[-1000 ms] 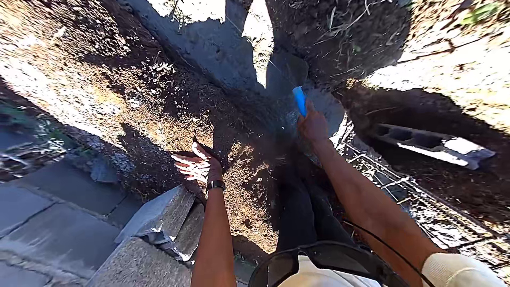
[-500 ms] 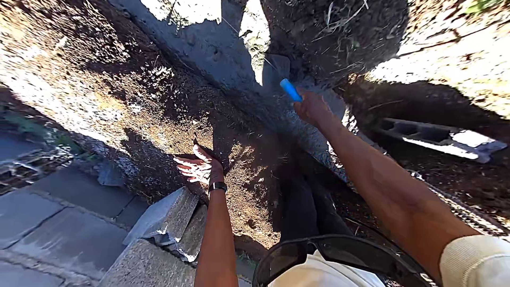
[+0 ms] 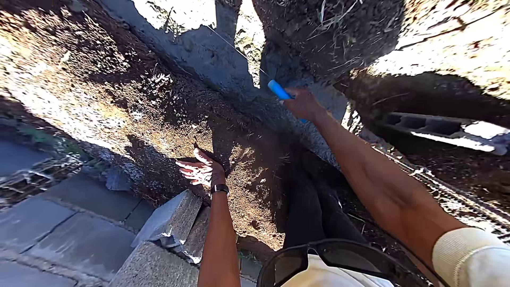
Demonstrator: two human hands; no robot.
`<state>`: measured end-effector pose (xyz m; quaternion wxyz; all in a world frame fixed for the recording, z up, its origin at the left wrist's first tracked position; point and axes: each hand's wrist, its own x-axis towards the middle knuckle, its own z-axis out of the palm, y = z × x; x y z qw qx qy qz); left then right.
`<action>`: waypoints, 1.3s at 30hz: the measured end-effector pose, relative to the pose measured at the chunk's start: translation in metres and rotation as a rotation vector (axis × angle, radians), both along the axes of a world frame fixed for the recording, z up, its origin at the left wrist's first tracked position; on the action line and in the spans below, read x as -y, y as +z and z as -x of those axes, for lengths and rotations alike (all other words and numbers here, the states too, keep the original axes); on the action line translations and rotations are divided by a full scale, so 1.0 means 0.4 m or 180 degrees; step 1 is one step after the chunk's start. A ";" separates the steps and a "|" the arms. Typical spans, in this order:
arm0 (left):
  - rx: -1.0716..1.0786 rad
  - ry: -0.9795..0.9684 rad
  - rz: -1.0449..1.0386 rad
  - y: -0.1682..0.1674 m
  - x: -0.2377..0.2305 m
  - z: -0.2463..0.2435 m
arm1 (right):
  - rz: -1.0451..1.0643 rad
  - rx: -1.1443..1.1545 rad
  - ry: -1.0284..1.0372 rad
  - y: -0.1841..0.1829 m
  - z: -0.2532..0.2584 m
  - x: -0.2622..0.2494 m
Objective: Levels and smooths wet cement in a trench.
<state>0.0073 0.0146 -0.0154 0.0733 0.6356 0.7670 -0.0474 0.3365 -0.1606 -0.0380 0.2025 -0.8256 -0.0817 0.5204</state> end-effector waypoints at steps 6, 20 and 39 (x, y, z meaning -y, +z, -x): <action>0.0000 0.0018 0.0172 0.023 0.001 -0.014 | -0.0032 0.0359 0.0268 -0.030 0.025 -0.026; 0.0057 0.0089 -0.0077 0.019 0.001 -0.022 | -0.0540 0.0254 0.0191 0.036 0.068 0.040; 0.0208 -0.0094 -0.0106 0.001 0.000 -0.005 | -0.0593 0.0015 -0.0153 0.144 0.242 0.221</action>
